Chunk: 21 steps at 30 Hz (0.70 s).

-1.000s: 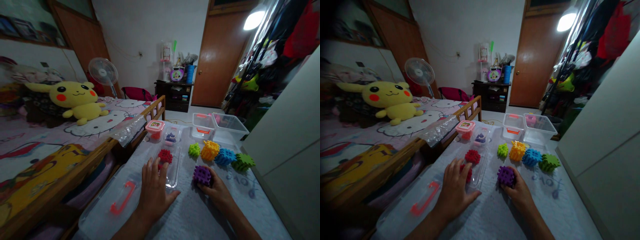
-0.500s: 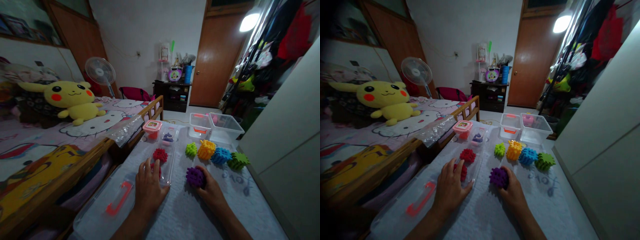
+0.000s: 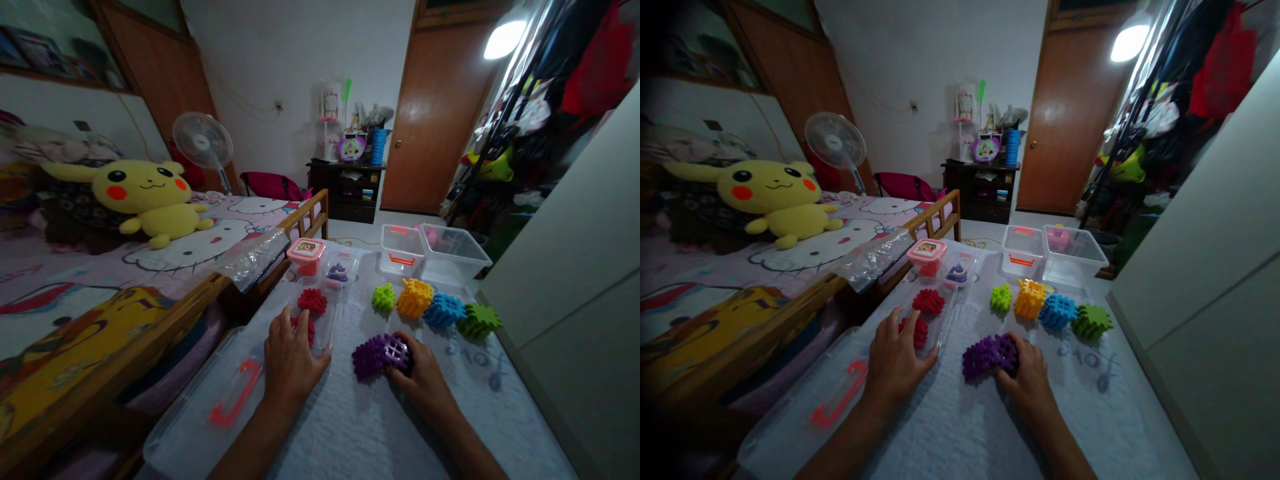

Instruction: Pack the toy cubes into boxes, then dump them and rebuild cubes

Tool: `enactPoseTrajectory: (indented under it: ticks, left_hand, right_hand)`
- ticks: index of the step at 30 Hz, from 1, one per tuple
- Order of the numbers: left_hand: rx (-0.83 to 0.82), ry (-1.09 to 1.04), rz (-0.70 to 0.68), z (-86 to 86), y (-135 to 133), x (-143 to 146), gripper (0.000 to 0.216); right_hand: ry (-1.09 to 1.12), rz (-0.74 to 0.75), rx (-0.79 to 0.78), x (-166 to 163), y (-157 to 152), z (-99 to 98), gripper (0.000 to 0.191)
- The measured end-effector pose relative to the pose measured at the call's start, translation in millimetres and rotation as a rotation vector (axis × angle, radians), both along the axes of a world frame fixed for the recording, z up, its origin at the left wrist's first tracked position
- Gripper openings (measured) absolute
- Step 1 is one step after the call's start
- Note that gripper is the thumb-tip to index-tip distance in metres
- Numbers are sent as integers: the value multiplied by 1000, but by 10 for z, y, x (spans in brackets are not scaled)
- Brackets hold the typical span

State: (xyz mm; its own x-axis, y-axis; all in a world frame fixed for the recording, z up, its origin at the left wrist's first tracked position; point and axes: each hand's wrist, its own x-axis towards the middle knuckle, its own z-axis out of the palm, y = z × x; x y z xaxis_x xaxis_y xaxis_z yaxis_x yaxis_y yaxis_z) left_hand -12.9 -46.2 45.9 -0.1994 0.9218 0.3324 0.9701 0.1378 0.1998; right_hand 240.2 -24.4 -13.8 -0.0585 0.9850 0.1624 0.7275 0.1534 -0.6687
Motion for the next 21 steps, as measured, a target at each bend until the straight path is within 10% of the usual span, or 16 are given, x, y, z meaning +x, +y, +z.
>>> enactPoseTrajectory:
  ticks: [11,21]
  left_hand:
    - [-83,27,-42,32,-50,-88,92]
    - [-68,-35,-14,80,-21,-82,88]
  right_hand:
    - [-254,79,2,42,-128,207,92]
    - [-688,400,-11,-502,26,764,65]
